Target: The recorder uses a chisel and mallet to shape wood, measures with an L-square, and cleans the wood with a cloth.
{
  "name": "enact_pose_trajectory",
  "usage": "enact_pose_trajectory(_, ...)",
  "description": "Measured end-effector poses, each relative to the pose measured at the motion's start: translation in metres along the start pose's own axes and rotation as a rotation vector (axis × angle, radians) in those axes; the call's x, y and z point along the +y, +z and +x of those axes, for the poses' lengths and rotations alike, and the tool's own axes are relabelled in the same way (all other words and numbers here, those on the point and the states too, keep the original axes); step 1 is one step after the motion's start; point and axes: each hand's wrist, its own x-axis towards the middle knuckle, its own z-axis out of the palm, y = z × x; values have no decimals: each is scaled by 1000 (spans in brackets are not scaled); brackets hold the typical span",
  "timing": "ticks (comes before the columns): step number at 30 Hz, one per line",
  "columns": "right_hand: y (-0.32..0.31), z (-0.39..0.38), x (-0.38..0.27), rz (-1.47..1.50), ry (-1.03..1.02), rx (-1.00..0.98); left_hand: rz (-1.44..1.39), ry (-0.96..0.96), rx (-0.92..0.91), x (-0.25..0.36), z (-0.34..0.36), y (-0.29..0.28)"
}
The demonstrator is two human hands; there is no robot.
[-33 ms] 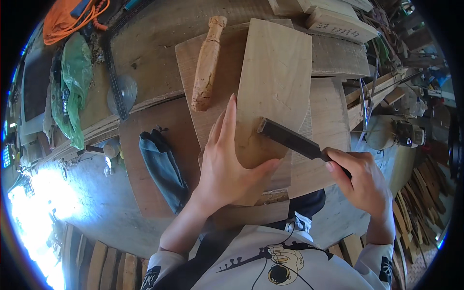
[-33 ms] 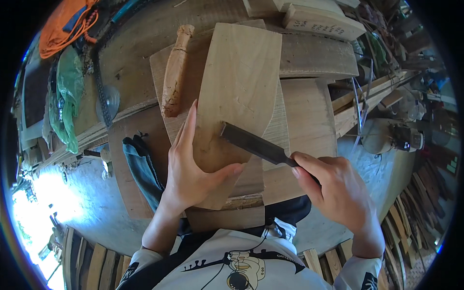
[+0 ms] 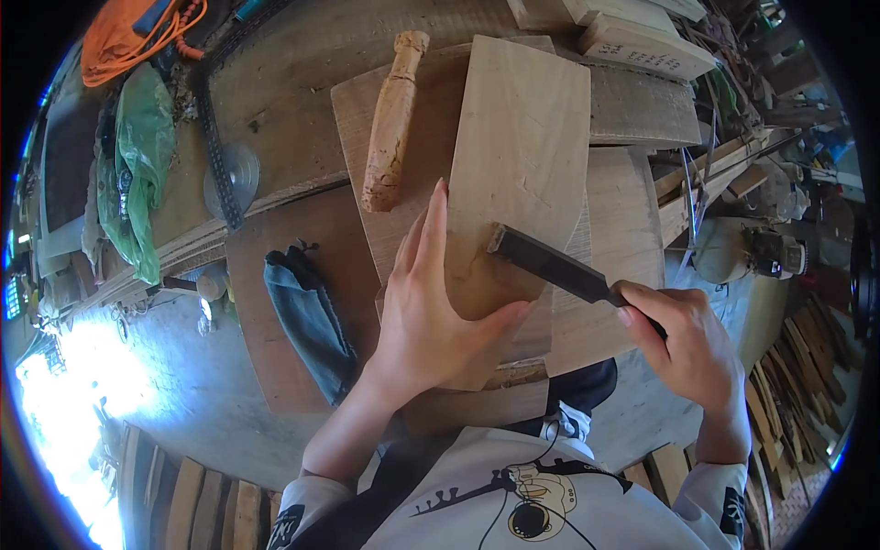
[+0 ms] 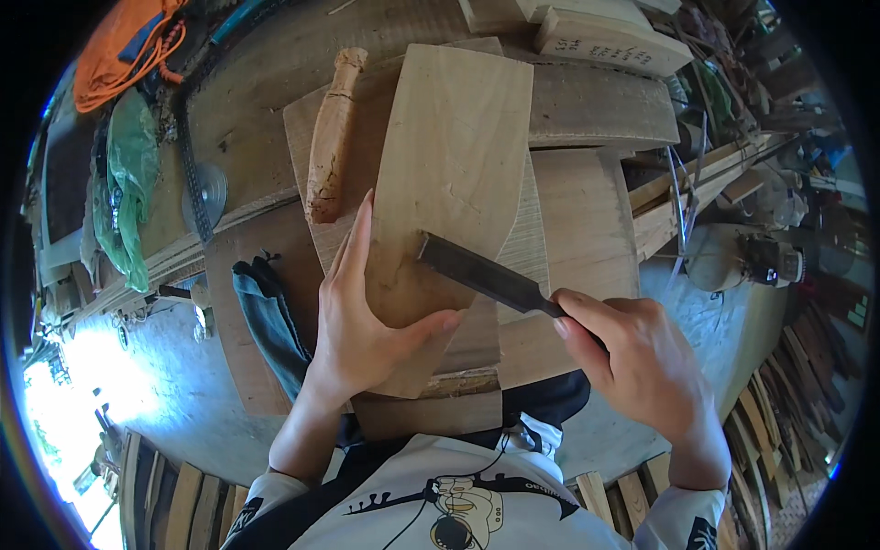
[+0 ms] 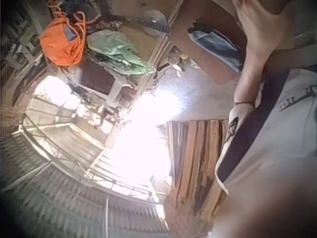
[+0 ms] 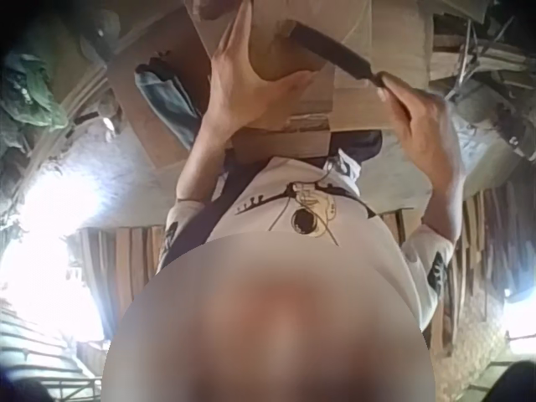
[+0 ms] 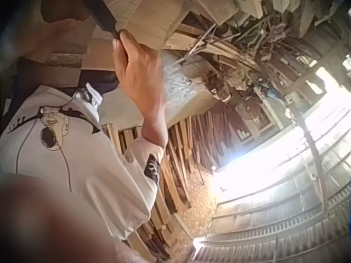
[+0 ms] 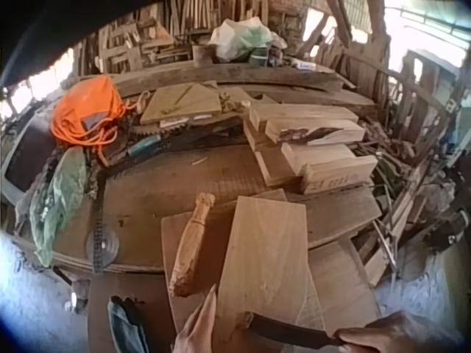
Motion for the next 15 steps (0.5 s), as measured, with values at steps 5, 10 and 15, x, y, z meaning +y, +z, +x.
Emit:
enact_pose_trajectory(5, -5, -4, -5, -10, 38, -15, -22, -16, 3, 2, 0, 0)
enact_pose_trajectory(10, -2, -1, 2, 26, -1, -3, -26, -12, 33, 2, 0, 0)
enact_pose_trajectory(15, 3, 0, 11, 63, 2, -34, 25, 47, 64, -1, 0, 2)
